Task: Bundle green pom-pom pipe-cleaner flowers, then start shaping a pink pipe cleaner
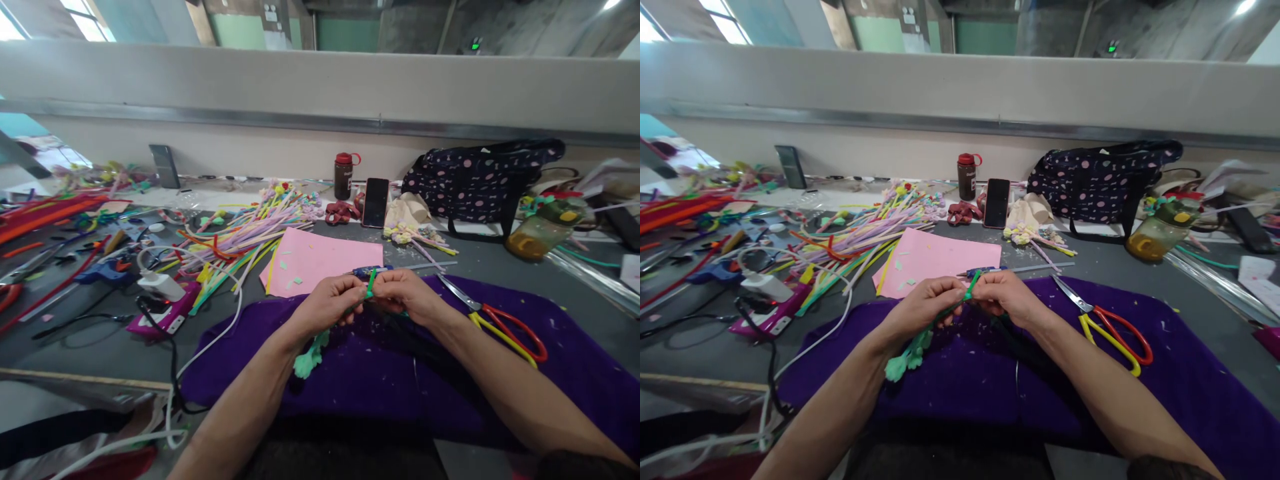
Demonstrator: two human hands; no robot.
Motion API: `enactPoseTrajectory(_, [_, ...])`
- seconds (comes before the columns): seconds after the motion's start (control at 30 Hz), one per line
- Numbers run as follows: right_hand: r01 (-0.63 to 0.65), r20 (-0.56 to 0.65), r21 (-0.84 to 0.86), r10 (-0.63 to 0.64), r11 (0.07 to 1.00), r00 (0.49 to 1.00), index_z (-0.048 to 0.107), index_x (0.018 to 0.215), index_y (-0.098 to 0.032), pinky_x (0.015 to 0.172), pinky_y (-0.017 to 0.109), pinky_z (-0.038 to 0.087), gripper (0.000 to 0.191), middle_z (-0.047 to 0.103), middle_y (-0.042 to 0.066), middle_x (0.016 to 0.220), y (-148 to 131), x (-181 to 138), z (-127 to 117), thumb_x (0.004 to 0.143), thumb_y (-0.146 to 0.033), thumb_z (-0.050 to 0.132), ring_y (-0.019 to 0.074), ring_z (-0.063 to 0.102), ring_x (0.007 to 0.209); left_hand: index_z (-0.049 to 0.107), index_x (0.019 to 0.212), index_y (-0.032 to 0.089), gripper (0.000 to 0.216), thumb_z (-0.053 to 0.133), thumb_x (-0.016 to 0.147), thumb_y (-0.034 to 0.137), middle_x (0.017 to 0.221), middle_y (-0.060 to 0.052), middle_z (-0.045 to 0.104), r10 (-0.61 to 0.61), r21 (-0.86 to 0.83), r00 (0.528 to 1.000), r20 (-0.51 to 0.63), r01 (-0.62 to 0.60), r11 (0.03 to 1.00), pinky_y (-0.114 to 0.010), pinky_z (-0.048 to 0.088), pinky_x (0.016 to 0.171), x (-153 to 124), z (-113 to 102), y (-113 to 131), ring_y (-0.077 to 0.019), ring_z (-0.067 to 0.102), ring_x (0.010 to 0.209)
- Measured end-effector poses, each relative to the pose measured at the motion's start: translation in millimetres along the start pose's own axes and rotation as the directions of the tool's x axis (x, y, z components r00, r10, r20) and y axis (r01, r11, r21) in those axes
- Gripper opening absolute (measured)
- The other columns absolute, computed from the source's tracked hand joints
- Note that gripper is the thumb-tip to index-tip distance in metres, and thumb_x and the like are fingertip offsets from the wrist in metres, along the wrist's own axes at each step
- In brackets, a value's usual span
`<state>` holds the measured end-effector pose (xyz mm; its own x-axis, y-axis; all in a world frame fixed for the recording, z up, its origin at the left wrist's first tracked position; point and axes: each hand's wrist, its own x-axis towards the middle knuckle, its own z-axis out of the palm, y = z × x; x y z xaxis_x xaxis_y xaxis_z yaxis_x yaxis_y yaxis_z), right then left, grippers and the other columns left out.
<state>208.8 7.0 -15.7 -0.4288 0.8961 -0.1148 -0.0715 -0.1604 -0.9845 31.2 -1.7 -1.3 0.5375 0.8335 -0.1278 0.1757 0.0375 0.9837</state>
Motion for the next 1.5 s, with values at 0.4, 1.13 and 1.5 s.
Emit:
enactPoseTrajectory(0.4, [-0.145, 0.104, 0.139, 0.131, 0.980, 0.986, 0.052, 0.051, -0.012, 0.031, 0.018, 0.014, 0.011, 0.043, -0.004, 0.040, 9, 2, 3, 0.059, -0.018, 0.057, 0.0030, 0.027, 0.029, 0.058, 0.067, 0.014, 0.009, 0.056, 0.070, 0.021, 0.056, 0.004, 0.046, 0.174, 0.042, 0.984, -0.035, -0.172, 0.984, -0.017, 0.029, 0.046, -2, 3, -2, -0.0048, 0.038, 0.048])
enactPoseTrajectory(1.13, [0.649, 0.312, -0.678, -0.665, 0.345, 0.679, 0.058, 0.093, -0.018, 0.068, 0.026, 0.044, 0.014, 0.058, 0.005, 0.082, 6, -7, -1, 0.081, -0.019, 0.050, 0.0139, 0.054, 0.077, 0.053, 0.069, 0.016, 0.011, 0.059, 0.067, 0.025, 0.047, 0.006, 0.049, -0.123, -0.314, 0.992, 0.000, 0.116, 0.942, -0.013, 0.026, 0.034, 1, -5, -3, -0.0030, 0.040, 0.035])
enactPoseTrajectory(1.5, [-0.104, 0.139, 0.070, 0.093, 0.992, 0.986, 0.047, 0.051, -0.014, 0.030, 0.018, 0.014, 0.023, 0.036, -0.006, 0.041, 6, -6, 11, 0.072, -0.024, 0.049, 0.0039, 0.026, 0.030, 0.059, 0.069, 0.013, 0.010, 0.057, 0.070, 0.024, 0.054, 0.004, 0.047, 0.151, 0.002, 0.988, -0.025, -0.151, 0.989, -0.016, 0.026, 0.043, -6, 1, 5, -0.0040, 0.037, 0.045])
